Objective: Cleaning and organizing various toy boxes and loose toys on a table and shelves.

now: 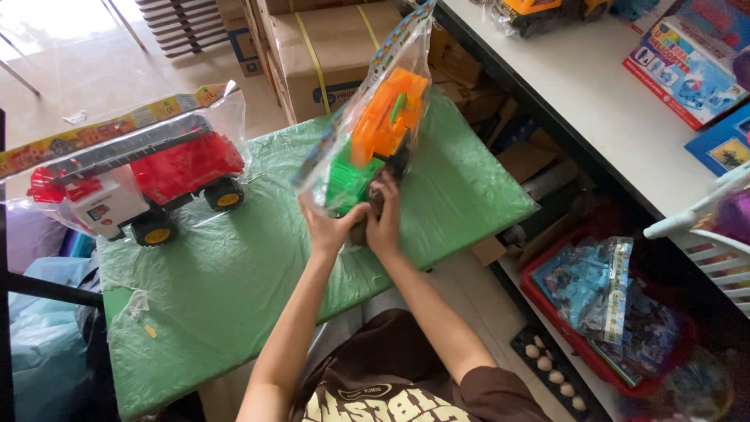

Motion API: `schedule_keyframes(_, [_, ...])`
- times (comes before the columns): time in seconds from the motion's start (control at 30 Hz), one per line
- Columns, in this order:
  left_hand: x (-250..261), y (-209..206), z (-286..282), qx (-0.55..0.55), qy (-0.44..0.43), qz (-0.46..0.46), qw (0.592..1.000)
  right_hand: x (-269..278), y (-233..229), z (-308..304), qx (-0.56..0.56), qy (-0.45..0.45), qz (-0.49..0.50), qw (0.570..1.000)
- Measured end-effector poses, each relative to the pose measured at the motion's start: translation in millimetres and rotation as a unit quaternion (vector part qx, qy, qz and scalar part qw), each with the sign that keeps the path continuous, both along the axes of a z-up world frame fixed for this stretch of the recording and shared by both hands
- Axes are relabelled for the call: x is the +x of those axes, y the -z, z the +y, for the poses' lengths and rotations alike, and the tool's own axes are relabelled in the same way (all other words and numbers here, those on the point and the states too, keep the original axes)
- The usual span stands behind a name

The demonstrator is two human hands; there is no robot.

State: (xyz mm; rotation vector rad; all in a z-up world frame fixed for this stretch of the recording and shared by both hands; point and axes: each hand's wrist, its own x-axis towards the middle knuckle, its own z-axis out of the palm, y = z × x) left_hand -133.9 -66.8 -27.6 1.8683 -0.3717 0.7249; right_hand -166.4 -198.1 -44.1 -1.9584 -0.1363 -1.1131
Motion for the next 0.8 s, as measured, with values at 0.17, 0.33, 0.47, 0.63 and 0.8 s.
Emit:
schedule_keyframes(0.17, [34, -6, 21, -0.095, 0.026, 0.043, 0.994, -11, -16, 9, 0.036, -0.133, 0.006, 0.99])
schedule_keyframes(0.33, [55, 3, 37, -0.144, 0.102, 0.071, 0.982, 11, -64, 13, 0.131, -0.115, -0.042, 0.984])
schedule_keyframes(0.47, [63, 5, 49, -0.198, 0.197, 0.094, 0.956, 45, -69, 17, -0.145, -0.128, -0.08, 0.978])
schedule_keyframes(0.63, [74, -14, 67, -0.122, 0.162, 0.134, 0.97, 92, -68, -22, -0.247, -0.091, -0.084, 0.961])
schedule_keyframes(0.8, [101, -3, 79, -0.037, 0.132, 0.089, 0.987, 127, -76, -57, -0.205, -0.079, -0.129, 0.967])
